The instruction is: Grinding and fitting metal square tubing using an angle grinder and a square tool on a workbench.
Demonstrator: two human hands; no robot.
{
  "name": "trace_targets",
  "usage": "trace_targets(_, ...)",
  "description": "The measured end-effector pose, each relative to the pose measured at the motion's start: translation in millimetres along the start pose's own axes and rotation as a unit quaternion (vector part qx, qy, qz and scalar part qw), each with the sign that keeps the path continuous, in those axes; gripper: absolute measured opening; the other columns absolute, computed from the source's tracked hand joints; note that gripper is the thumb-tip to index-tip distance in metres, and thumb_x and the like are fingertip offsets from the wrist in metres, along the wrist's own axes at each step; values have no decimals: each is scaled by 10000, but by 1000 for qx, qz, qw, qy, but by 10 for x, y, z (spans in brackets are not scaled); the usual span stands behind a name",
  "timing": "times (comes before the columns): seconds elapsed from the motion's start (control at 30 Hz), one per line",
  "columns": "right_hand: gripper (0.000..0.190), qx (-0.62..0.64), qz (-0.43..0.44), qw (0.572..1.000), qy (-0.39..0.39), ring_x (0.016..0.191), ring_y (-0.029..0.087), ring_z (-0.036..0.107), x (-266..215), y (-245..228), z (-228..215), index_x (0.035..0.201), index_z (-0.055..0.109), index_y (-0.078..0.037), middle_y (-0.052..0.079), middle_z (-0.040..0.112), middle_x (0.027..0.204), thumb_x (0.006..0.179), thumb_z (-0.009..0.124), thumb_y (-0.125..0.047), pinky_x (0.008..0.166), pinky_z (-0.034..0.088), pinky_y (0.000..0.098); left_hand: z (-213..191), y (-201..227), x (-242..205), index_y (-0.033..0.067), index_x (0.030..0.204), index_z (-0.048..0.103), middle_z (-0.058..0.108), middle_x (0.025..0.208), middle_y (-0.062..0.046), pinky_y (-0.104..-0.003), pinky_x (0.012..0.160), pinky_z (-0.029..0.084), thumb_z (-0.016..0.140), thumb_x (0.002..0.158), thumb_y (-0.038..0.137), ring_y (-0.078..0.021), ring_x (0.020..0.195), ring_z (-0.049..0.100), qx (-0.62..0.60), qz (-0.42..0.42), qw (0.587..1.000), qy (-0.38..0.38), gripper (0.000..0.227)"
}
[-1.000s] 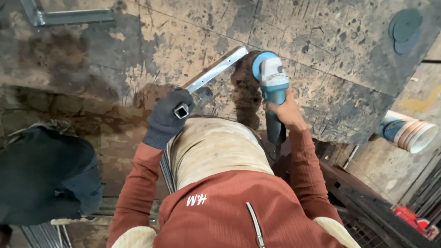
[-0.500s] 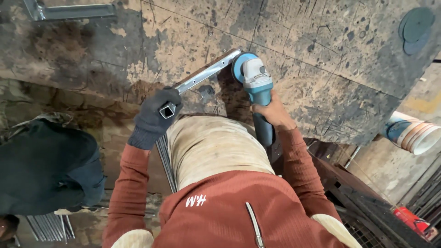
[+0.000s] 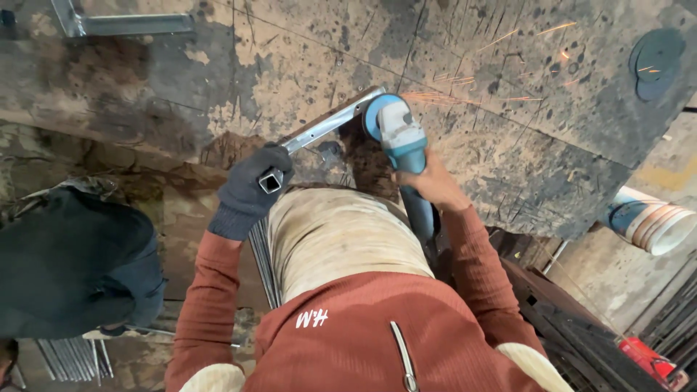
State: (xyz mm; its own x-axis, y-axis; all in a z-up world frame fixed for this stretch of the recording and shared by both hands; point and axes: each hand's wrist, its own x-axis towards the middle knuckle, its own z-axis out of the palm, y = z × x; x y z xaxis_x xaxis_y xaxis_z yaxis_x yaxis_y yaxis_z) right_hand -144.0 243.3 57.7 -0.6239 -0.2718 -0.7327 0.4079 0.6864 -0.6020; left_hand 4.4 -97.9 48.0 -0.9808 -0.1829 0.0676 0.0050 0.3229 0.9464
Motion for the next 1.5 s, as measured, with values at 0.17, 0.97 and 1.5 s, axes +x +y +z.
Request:
trace_targets(0.17, 743, 8, -20, 1000, 9, 1006, 224, 639, 68, 10, -1, 1336, 510, 35, 135, 675, 1132, 722, 840, -221, 893, 525, 365, 14, -54, -1, 90, 1022, 624, 716, 1024, -93, -321, 833, 580, 800, 887, -2, -225, 932, 733, -40, -11, 999, -13, 240)
trace_targets(0.97, 825, -45, -57, 997, -34, 1067, 252, 650, 159, 449, 167, 1378, 525, 18, 153, 671, 1195, 666, 820, -279, 944, 521, 387, 19, 57, -23, 108, 1015, 614, 718, 1070, -100, -354, 834, 575, 826, 861, 43, -258, 975, 737, 33, -31, 999, -15, 270)
trace_targets(1.5, 840, -23, -40, 997, -68, 1025, 256, 653, 178, 390, 248, 1359, 499, 40, 162, 670, 1154, 674, 832, -315, 912, 533, 377, 53, 83, -22, 106, 1062, 571, 694, 1075, -88, -350, 872, 567, 784, 901, -24, -233, 993, 711, -21, -7, 999, -31, 297)
